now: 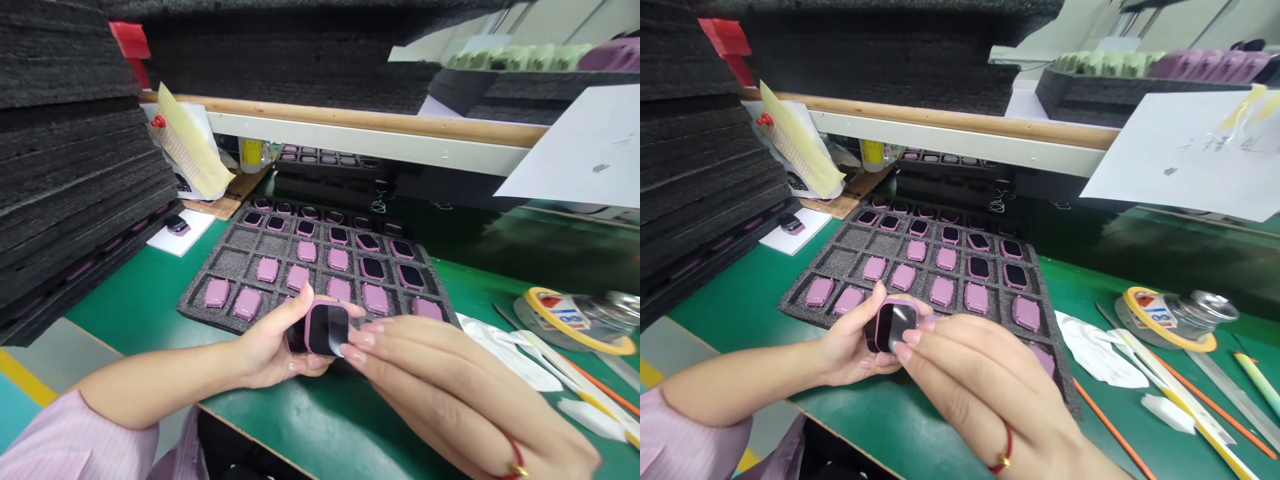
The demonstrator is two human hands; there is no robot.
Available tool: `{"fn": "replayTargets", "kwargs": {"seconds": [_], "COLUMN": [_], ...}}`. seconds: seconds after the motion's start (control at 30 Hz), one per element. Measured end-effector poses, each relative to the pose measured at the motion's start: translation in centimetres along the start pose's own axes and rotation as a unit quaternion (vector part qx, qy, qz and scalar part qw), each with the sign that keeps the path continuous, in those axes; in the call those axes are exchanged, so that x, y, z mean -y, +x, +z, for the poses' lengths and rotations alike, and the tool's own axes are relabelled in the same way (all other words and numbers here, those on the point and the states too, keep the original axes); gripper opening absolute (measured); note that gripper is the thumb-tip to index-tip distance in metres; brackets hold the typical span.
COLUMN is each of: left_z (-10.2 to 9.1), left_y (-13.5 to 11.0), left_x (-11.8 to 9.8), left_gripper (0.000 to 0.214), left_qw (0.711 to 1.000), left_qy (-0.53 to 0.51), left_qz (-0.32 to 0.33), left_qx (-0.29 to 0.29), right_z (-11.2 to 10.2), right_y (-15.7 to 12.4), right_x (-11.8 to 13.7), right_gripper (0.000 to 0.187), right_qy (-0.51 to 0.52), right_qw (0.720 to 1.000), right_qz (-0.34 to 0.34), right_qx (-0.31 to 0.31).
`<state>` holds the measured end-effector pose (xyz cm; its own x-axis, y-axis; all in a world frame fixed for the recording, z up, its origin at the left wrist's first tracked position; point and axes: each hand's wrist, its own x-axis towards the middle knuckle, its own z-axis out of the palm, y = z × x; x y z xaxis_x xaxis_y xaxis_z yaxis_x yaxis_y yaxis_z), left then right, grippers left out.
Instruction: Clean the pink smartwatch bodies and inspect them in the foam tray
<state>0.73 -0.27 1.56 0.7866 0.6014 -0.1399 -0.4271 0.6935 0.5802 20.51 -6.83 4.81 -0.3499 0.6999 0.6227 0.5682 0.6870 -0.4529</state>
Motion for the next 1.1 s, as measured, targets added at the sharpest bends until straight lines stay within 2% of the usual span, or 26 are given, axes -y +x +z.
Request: {"fn": "replayTargets", "kwargs": {"seconds": [0.1,0.23,0.37,0.47,0.6,0.8,1.0,1.1], "left_z": [0.1,0.2,0.3,0.2,0.2,0.6,1.0,1.2], "left_y": [-0.1,-0.2,-0.1,0.0,0.0,-0.1,-0.1,0.0], "left_x": [0.0,0.1,0.2,0.5,0.8,0.1,0.1,0.1], "left_gripper": [0.057,0.060,0.056,0.056,0.053,0.058,0.053,0.053], "left_qw": [1.000,0.999,0.996,0.992,0.992,0.997,0.997,0.994], "left_qy": [0.011,0.031,0.079,0.119,0.109,0.067,0.054,0.056], "left_qz": [-0.004,-0.006,0.021,0.042,0.050,0.007,0.023,0.034], "left_qx": [-0.012,-0.024,-0.020,-0.015,-0.044,-0.043,-0.059,-0.084], "right_z": [0.4,0.4,1.5,2.6,3.1,2.2,2.5,2.4], "right_y": [-0.3,0.8,2.3,2.6,2.6,2.7,2.7,4.0], "right_x": [0.3,-0.7,-1.1,-1.0,-1.1,-1.5,-1.4,-2.5], "right_gripper": [0.044,0.038,0.046,0.057,0.049,0.045,0.048,0.042], "right_qy": [-0.008,-0.002,-0.027,-0.029,0.031,0.033,0.038,0.007], "right_qw": [0.999,0.996,0.992,0.997,0.999,0.999,0.999,1.000], "right_qz": [-0.032,-0.073,-0.121,-0.067,-0.012,-0.001,-0.009,0.012], "right_qx": [0.020,0.052,0.013,0.002,0.013,0.015,0.024,0.007]}}
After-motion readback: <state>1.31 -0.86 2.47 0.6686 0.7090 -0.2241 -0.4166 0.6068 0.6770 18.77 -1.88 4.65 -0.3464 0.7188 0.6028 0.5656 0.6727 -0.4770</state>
